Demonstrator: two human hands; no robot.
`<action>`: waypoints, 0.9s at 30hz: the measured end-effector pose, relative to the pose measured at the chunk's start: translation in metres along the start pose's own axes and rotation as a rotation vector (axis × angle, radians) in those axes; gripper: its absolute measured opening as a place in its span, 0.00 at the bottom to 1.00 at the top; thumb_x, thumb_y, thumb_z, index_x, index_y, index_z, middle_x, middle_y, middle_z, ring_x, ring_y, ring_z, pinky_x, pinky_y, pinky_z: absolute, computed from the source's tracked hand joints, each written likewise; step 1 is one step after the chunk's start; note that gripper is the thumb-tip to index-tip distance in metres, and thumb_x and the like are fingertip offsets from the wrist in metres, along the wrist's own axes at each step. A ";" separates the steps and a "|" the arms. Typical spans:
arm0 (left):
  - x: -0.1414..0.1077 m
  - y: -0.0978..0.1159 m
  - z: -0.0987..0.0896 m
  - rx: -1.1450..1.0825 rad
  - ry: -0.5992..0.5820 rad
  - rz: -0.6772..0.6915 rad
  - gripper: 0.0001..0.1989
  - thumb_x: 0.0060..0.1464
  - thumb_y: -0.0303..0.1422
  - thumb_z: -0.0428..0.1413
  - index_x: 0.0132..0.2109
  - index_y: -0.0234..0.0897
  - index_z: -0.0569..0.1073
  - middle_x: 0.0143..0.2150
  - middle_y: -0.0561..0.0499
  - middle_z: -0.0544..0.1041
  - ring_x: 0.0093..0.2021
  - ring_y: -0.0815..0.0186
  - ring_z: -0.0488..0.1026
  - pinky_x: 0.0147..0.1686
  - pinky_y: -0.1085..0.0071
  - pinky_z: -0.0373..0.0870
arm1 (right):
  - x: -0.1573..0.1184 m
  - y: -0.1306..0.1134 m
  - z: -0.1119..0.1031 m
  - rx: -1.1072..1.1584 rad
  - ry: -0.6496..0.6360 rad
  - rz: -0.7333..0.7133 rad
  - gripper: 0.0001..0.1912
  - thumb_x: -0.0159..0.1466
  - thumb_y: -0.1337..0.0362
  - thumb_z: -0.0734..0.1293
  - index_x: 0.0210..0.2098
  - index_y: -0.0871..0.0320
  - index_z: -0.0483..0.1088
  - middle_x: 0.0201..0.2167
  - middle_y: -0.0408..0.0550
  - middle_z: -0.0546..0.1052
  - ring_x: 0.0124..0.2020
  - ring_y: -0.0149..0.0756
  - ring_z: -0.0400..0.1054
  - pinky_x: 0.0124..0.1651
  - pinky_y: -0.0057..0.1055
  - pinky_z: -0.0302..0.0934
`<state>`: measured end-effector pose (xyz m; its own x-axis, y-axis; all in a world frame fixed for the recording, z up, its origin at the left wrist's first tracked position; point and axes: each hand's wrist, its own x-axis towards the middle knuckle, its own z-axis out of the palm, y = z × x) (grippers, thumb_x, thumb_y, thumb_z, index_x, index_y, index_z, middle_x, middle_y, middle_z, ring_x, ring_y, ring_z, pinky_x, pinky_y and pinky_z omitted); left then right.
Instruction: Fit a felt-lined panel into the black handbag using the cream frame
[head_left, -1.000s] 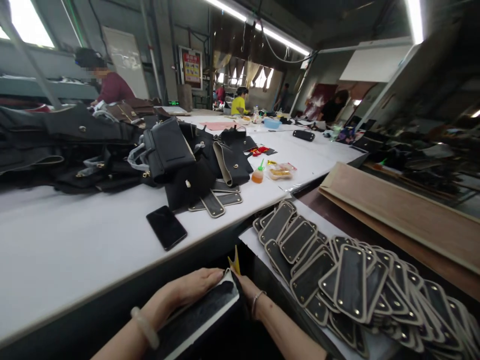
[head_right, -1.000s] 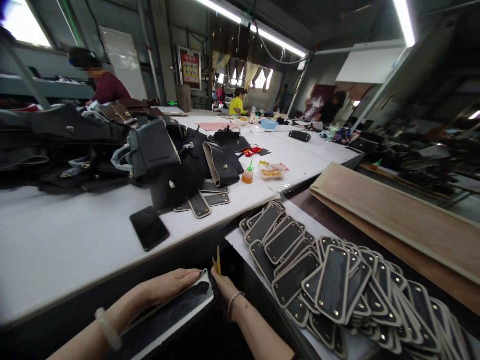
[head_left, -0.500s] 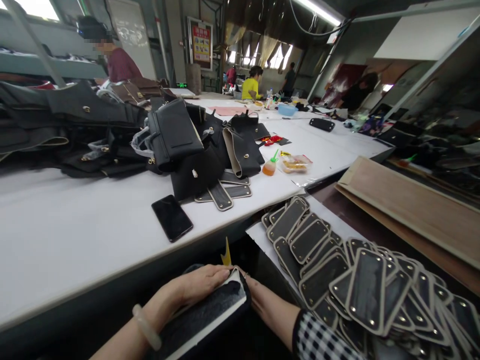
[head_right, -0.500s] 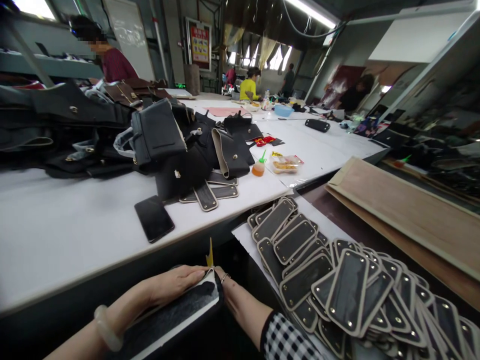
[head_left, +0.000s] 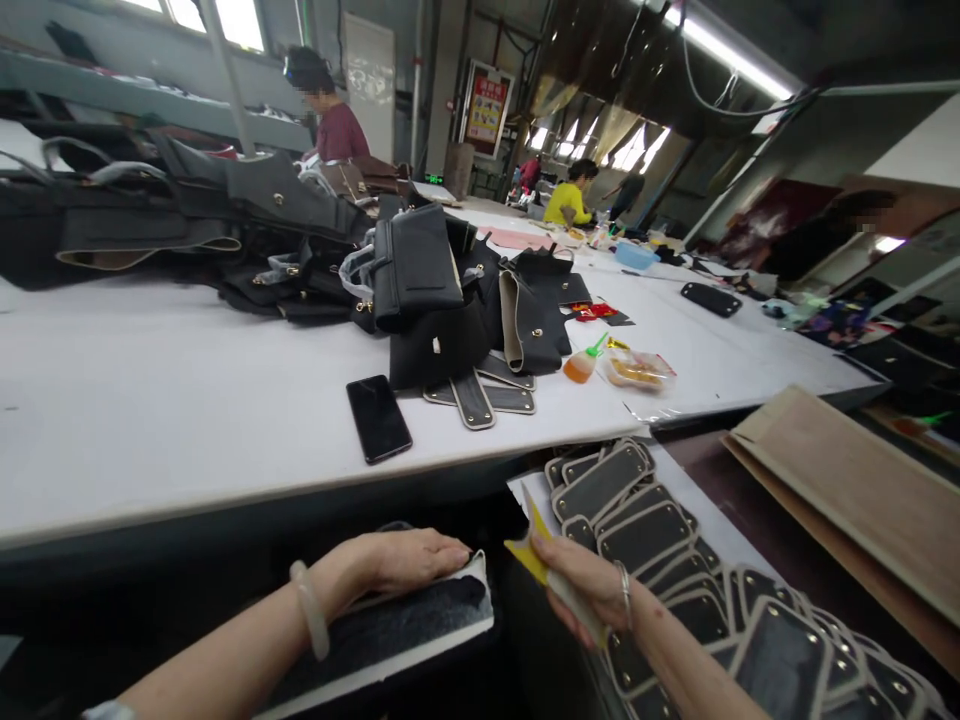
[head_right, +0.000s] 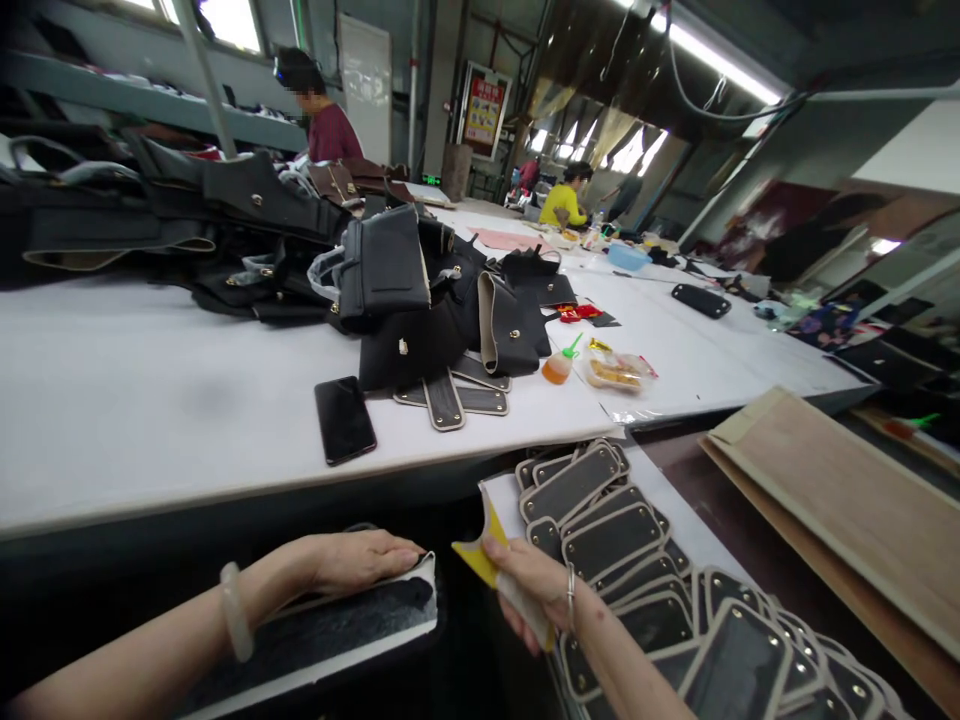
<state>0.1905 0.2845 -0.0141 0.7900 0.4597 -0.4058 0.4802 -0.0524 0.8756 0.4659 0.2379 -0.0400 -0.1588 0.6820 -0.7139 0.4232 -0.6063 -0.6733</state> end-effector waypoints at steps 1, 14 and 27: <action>0.000 0.000 0.000 -0.007 0.002 0.000 0.25 0.60 0.53 0.43 0.48 0.44 0.76 0.46 0.53 0.79 0.44 0.59 0.72 0.47 0.67 0.65 | -0.004 -0.002 -0.003 -0.122 -0.110 0.023 0.33 0.60 0.34 0.55 0.19 0.57 0.65 0.10 0.48 0.67 0.10 0.36 0.61 0.12 0.27 0.54; 0.008 -0.013 0.003 -0.084 0.085 -0.083 0.36 0.59 0.45 0.48 0.68 0.33 0.51 0.41 0.47 0.76 0.40 0.60 0.71 0.41 0.67 0.65 | 0.017 -0.066 0.005 -1.095 0.365 -0.626 0.27 0.70 0.50 0.53 0.22 0.59 0.66 0.23 0.51 0.74 0.26 0.36 0.65 0.31 0.34 0.41; 0.000 -0.006 0.006 -0.168 0.185 -0.098 0.45 0.58 0.42 0.51 0.70 0.40 0.30 0.37 0.53 0.78 0.35 0.63 0.72 0.39 0.69 0.65 | 0.029 -0.081 0.013 -1.330 0.318 -0.811 0.27 0.72 0.53 0.54 0.24 0.58 0.73 0.23 0.50 0.77 0.23 0.34 0.68 0.28 0.33 0.39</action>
<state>0.1897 0.2796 -0.0205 0.6522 0.6103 -0.4495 0.4689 0.1411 0.8719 0.4148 0.3014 -0.0083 -0.6078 0.7898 -0.0826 0.7940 0.6032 -0.0759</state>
